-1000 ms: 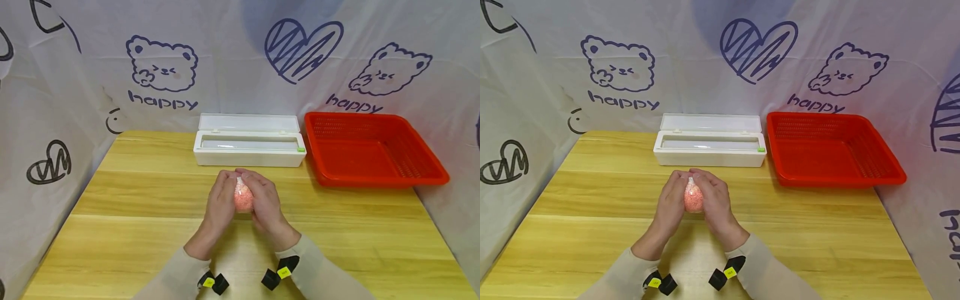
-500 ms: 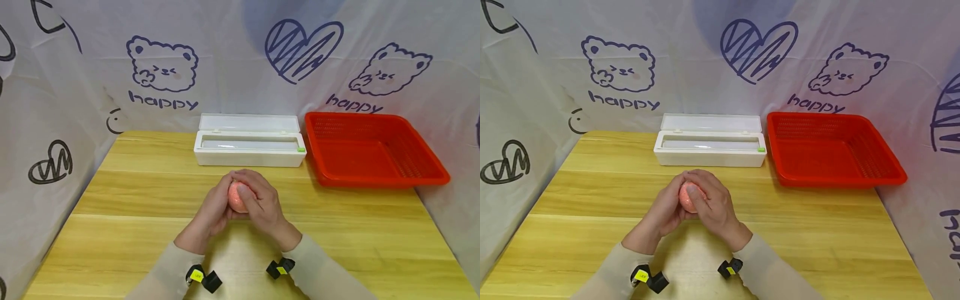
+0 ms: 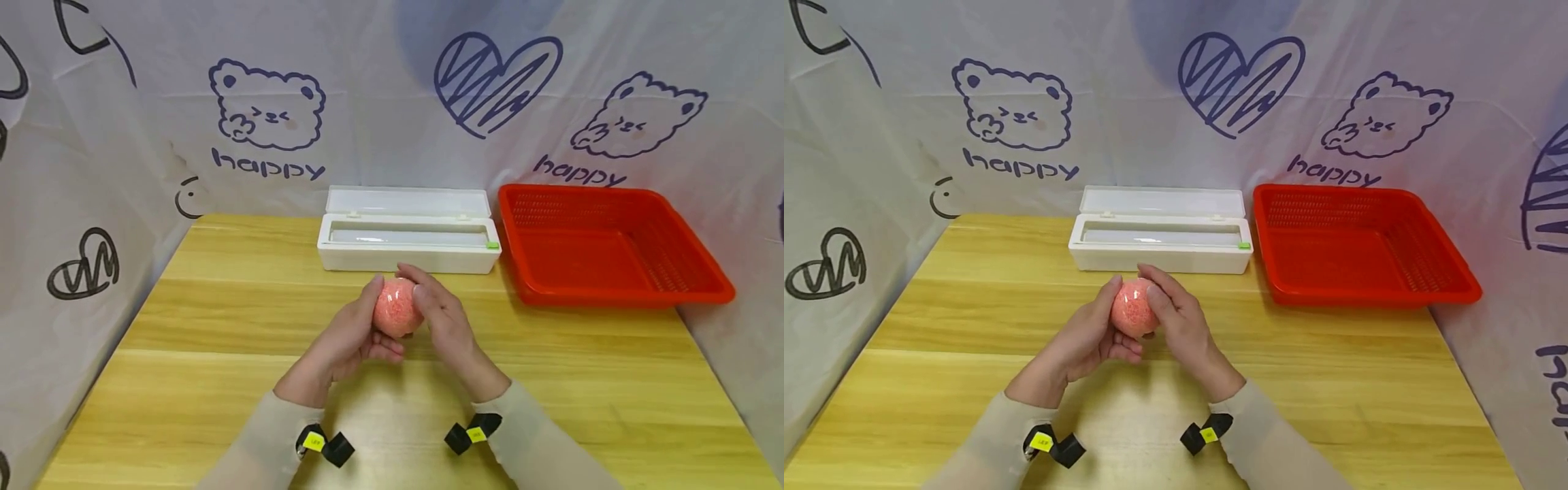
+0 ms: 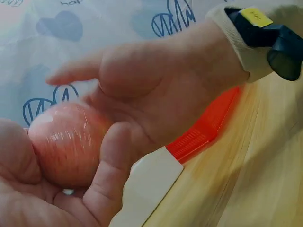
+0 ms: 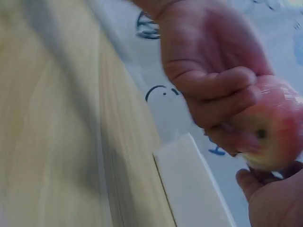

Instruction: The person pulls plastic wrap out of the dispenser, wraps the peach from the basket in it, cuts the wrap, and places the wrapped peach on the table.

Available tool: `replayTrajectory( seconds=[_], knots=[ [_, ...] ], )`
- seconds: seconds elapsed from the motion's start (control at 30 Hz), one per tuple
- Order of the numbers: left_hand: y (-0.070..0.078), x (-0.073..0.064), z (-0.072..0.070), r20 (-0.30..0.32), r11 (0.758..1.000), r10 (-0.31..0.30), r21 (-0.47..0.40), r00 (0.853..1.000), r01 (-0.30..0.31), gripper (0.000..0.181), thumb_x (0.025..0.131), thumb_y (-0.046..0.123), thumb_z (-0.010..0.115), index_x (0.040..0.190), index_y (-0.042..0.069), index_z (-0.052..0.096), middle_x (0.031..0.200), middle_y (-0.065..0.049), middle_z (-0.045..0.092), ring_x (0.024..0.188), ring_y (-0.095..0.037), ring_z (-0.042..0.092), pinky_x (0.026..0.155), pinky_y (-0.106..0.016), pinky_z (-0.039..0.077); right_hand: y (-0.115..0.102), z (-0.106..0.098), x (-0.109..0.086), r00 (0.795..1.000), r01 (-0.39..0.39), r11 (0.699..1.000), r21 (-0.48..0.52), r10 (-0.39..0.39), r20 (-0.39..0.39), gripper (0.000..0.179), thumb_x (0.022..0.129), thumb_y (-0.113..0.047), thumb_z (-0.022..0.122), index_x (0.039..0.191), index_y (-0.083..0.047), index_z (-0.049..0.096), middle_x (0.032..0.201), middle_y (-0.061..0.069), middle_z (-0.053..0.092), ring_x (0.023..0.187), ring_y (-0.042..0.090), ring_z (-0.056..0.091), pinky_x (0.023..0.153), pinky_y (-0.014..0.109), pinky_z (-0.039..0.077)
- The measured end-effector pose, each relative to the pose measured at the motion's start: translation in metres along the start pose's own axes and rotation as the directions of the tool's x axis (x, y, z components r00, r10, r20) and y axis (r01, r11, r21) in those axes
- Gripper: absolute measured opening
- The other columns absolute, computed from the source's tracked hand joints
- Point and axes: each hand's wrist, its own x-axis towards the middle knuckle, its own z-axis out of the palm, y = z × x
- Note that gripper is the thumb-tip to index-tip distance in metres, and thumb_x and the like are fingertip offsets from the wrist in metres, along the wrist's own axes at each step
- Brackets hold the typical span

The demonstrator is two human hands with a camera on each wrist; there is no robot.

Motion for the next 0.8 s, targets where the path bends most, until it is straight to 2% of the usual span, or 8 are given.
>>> replayTrajectory(
  seconds=[0.1,0.2,0.27,0.33,0.43,0.5,0.67,0.8],
  knots=[
    [0.004,-0.003,-0.001,0.074,0.997,-0.008,0.078,0.997,0.002,0.097,0.102,0.079,0.026,0.136,-0.007,0.055,0.096,-0.025,0.076,0.064,-0.017,0.074,0.063,-0.034,0.064,-0.003,0.003,0.0,0.998,0.016,1.0,0.009,-0.016,-0.065,0.036,0.111,-0.022,0.047,0.138,-0.006,0.065,0.13,0.013,0.069,0.115,0.024,0.064,0.097,0.036,0.056],
    [0.007,-0.006,0.002,0.025,0.967,0.069,0.244,0.997,-0.073,0.086,0.105,0.073,0.035,0.15,-0.001,0.041,0.122,-0.028,0.07,0.076,-0.024,0.077,0.071,-0.039,0.065,-0.008,0.007,0.004,0.974,-0.105,0.958,0.267,0.153,-0.165,0.038,0.112,-0.029,0.047,0.127,-0.001,0.066,0.118,0.008,0.067,0.102,0.018,0.064,0.087,0.028,0.059],
    [0.008,-0.008,0.004,-0.051,0.903,0.172,0.406,0.984,-0.137,0.082,0.103,0.062,0.057,0.161,0.01,0.028,0.142,-0.025,0.059,0.087,-0.026,0.077,0.077,-0.041,0.065,-0.013,0.006,0.006,0.945,-0.177,0.89,0.419,0.273,-0.179,0.043,0.113,-0.034,0.044,0.128,0.001,0.064,0.12,0.006,0.064,0.104,0.016,0.063,0.087,0.026,0.06],
    [0.009,-0.009,0.005,-0.073,0.803,0.281,0.565,0.957,-0.192,0.097,0.095,0.048,0.077,0.167,0.019,0.019,0.156,-0.017,0.047,0.099,-0.026,0.075,0.085,-0.041,0.063,-0.018,0.004,0.006,0.928,-0.246,0.843,0.479,0.348,-0.136,0.048,0.114,-0.038,0.041,0.133,0.001,0.061,0.127,0.006,0.061,0.109,0.017,0.061,0.091,0.027,0.06],
    [0.01,-0.01,0.002,-0.006,0.663,0.384,0.697,0.923,-0.272,0.104,0.083,0.033,0.092,0.167,0.03,0.029,0.162,-0.007,0.044,0.109,-0.022,0.071,0.09,-0.036,0.061,-0.023,-0.004,0.004,0.933,-0.318,0.836,0.447,0.36,-0.01,0.055,0.115,-0.043,0.037,0.145,0.0,0.055,0.143,0.008,0.054,0.125,0.019,0.056,0.102,0.028,0.056],
    [0.011,-0.011,-0.003,0.039,0.673,0.386,0.672,0.922,-0.31,0.094,0.084,0.027,0.091,0.162,0.031,0.039,0.158,-0.004,0.049,0.108,-0.021,0.07,0.09,-0.034,0.061,-0.024,-0.014,0.001,0.945,-0.327,0.88,0.344,0.309,0.106,0.057,0.114,-0.044,0.038,0.153,-0.004,0.049,0.152,0.01,0.049,0.133,0.022,0.051,0.108,0.028,0.052],
    [0.015,-0.014,-0.018,0.084,0.861,0.305,0.402,0.949,-0.312,0.08,0.092,0.017,0.084,0.16,0.023,0.042,0.154,-0.004,0.051,0.104,-0.024,0.074,0.088,-0.039,0.063,-0.019,-0.043,-0.003,0.923,-0.132,0.991,0.033,0.111,0.369,0.068,0.106,-0.022,0.065,0.166,-0.016,0.033,0.167,0.011,0.037,0.143,0.034,0.052,0.106,0.032,0.054],
    [0.018,-0.016,-0.021,0.12,0.891,0.293,0.327,0.949,-0.316,0.084,0.094,0.011,0.081,0.164,0.022,0.036,0.156,-0.008,0.048,0.107,-0.027,0.074,0.091,-0.041,0.063,-0.02,-0.048,-0.003,0.923,-0.025,0.999,-0.047,0.041,0.384,0.086,0.093,-0.004,0.079,0.165,-0.012,0.033,0.164,0.015,0.041,0.132,0.038,0.064,0.097,0.035,0.059]
  ],
)
